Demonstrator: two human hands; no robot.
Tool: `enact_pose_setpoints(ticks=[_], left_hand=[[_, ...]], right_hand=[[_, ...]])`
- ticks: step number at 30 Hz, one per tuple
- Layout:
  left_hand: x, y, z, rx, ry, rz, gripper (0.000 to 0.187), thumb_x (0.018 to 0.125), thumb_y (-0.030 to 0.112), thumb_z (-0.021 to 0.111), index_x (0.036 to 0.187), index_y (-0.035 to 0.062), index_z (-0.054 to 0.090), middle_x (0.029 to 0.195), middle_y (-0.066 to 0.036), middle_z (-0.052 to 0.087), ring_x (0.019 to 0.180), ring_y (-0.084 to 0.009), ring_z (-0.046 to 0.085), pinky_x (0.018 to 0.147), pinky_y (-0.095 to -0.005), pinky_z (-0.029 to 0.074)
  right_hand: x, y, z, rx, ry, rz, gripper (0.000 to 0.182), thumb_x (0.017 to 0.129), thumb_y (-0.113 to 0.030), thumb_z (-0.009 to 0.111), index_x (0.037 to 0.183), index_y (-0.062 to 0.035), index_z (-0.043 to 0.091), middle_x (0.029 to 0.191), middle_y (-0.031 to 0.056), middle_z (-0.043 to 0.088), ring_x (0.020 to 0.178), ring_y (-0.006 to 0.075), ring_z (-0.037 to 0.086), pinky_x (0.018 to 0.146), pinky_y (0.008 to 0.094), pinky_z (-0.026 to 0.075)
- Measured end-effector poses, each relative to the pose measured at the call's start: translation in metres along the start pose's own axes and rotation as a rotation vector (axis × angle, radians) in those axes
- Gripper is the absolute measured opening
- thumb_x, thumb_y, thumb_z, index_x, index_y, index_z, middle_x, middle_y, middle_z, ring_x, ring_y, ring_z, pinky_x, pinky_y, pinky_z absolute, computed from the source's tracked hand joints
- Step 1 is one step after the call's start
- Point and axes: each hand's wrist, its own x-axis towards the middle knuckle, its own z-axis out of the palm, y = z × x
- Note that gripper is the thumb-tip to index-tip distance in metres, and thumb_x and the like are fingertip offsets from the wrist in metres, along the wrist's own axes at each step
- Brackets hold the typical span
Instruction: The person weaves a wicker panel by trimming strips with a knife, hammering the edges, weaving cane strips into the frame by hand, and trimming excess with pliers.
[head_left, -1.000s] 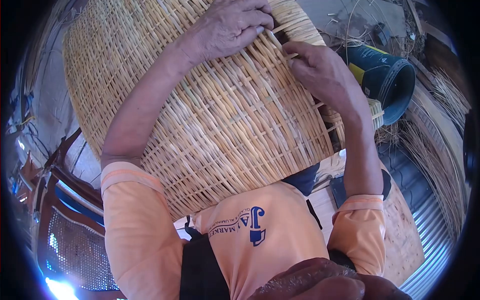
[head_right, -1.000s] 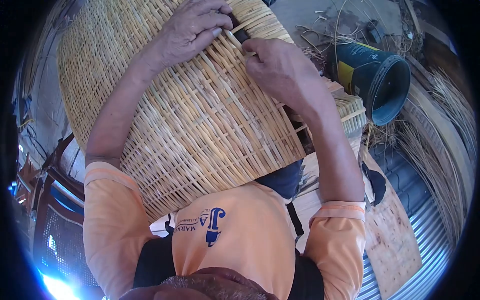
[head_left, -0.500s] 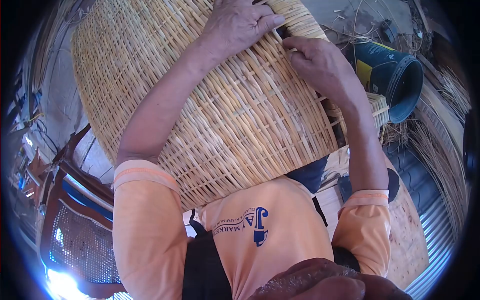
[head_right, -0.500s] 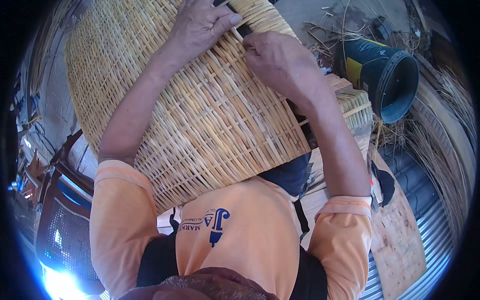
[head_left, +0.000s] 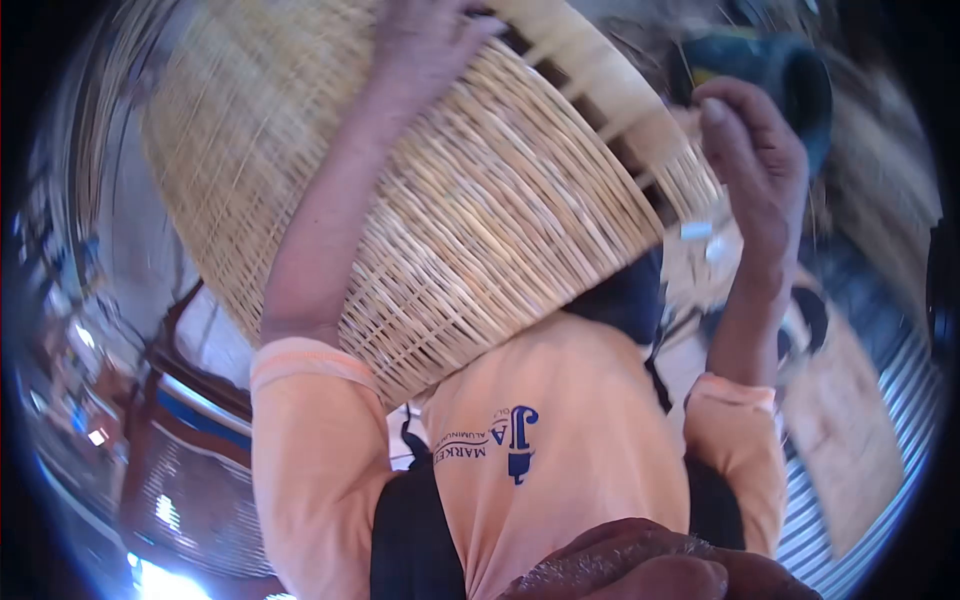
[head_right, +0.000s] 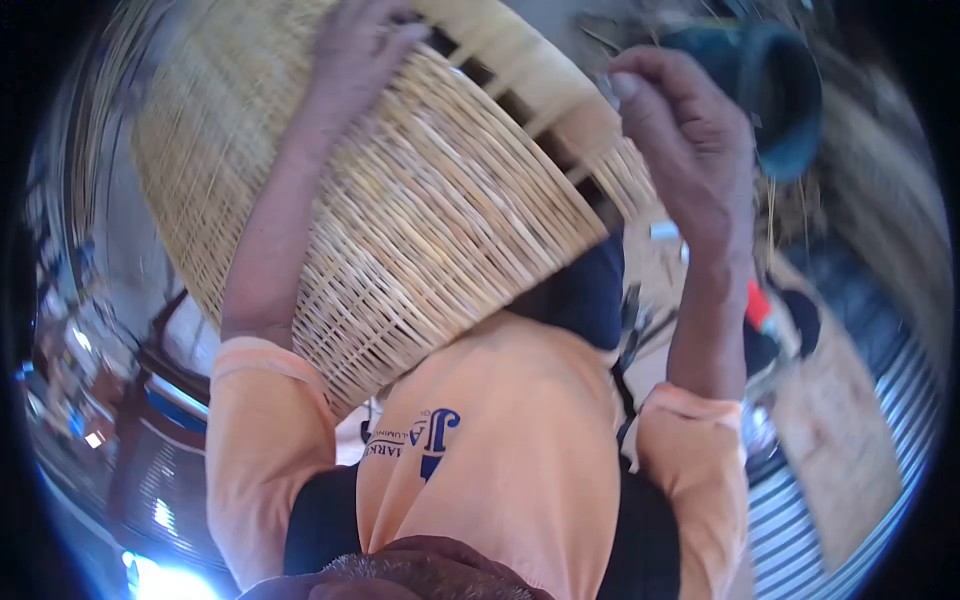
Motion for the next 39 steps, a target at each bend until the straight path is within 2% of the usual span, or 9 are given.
enact_pose_setpoints(ticks=[3, 9, 13, 20, 23, 28, 32, 35, 39], left_hand=[[0.003, 0.003, 0.009, -0.179, -0.030, -0.061, 0.037, 0.083, 0.027, 0.065, 0.101, -0.0054, 0.063, 0.104, -0.016, 0.060, 0.095, -0.0267, 0.059, 0.085, -0.0361, 0.046], [-0.003, 0.003, 0.023, -0.054, 0.020, 0.025, 0.033, 0.089, 0.027, 0.060, 0.106, -0.0016, 0.062, 0.118, -0.019, 0.057, 0.113, -0.0319, 0.052, 0.100, -0.0401, 0.038], [-0.014, 0.001, 0.020, -0.117, 0.086, -0.016, 0.035, 0.093, 0.026, 0.056, 0.113, -0.0023, 0.059, 0.120, -0.019, 0.056, 0.117, -0.0331, 0.050, 0.102, -0.0399, 0.037], [-0.053, 0.044, 0.007, -0.053, -0.021, 0.080, 0.029, 0.094, 0.018, 0.049, 0.115, 0.0002, 0.059, 0.121, -0.018, 0.056, 0.119, -0.0335, 0.049, 0.104, -0.0406, 0.036], [-0.051, 0.038, 0.009, 0.061, -0.071, 0.097, 0.034, 0.091, 0.008, 0.043, 0.122, 0.0035, 0.056, 0.129, -0.019, 0.052, 0.125, -0.0347, 0.044, 0.109, -0.0424, 0.031], [-0.047, 0.045, 0.009, -0.022, 0.083, 0.177, 0.037, 0.081, -0.001, 0.045, 0.114, 0.0047, 0.061, 0.124, -0.016, 0.054, 0.120, -0.0346, 0.047, 0.105, -0.0404, 0.036], [-0.026, 0.042, 0.011, 0.033, 0.031, 0.231, 0.030, 0.081, 0.000, 0.050, 0.107, 0.0059, 0.064, 0.119, -0.016, 0.055, 0.111, -0.0345, 0.052, 0.098, -0.0401, 0.042], [-0.022, 0.051, 0.012, 0.106, 0.039, 0.324, 0.037, 0.077, -0.009, 0.045, 0.103, 0.0074, 0.065, 0.119, -0.018, 0.055, 0.107, -0.0364, 0.055, 0.094, -0.0396, 0.045], [-0.027, 0.051, 0.012, 0.115, -0.003, 0.322, 0.034, 0.076, -0.009, 0.047, 0.099, 0.0079, 0.065, 0.117, -0.018, 0.056, 0.104, -0.0367, 0.056, 0.092, -0.0398, 0.046]], right_hand=[[-0.060, 0.018, -0.053, -0.009, 0.284, 0.159, 0.017, 0.094, -0.016, 0.059, 0.101, -0.0019, 0.065, 0.069, -0.0039, 0.054, 0.061, 0.0019, 0.046, 0.053, 0.0175, 0.036], [-0.215, 0.140, -0.099, -0.035, 0.433, 0.606, 0.018, 0.094, -0.019, 0.058, 0.102, -0.0046, 0.065, 0.071, -0.0053, 0.052, 0.061, 0.0030, 0.047, 0.055, 0.0185, 0.038], [-0.320, 0.241, -0.069, -0.549, 0.303, 0.728, 0.031, 0.091, -0.029, 0.057, 0.107, -0.0034, 0.062, 0.093, 0.0185, 0.067, 0.084, 0.0279, 0.066, 0.076, 0.0365, 0.050], [-0.376, 0.257, -0.027, -0.524, 0.539, 0.724, 0.026, 0.090, -0.021, 0.056, 0.107, -0.0026, 0.060, 0.102, 0.0184, 0.059, 0.101, 0.0345, 0.056, 0.087, 0.0416, 0.043], [-0.402, 0.279, -0.027, -0.779, 0.250, 0.574, 0.028, 0.090, -0.020, 0.057, 0.110, -0.0007, 0.058, 0.109, 0.0195, 0.060, 0.105, 0.0358, 0.056, 0.089, 0.0409, 0.045], [-0.371, 0.248, -0.025, -0.567, 0.070, 1.043, 0.046, 0.088, -0.017, 0.055, 0.130, -0.0011, 0.047, 0.113, 0.0230, 0.061, 0.099, 0.0397, 0.061, 0.085, 0.0447, 0.047], [-0.362, 0.227, -0.044, -0.441, -0.111, 0.960, 0.044, 0.085, -0.013, 0.057, 0.126, 0.0038, 0.050, 0.103, 0.0186, 0.065, 0.094, 0.0329, 0.064, 0.084, 0.0395, 0.049], [-0.373, 0.222, -0.049, 0.013, 0.261, 0.700, 0.032, 0.084, -0.015, 0.061, 0.110, 0.0033, 0.057, 0.079, 0.0061, 0.062, 0.069, 0.0164, 0.058, 0.065, 0.0309, 0.049], [-0.353, 0.152, -0.091, 0.323, 0.125, 0.939, 0.030, 0.080, -0.015, 0.063, 0.107, -0.0031, 0.058, 0.073, 0.0043, 0.057, 0.062, 0.0094, 0.051, 0.055, 0.0246, 0.045]])
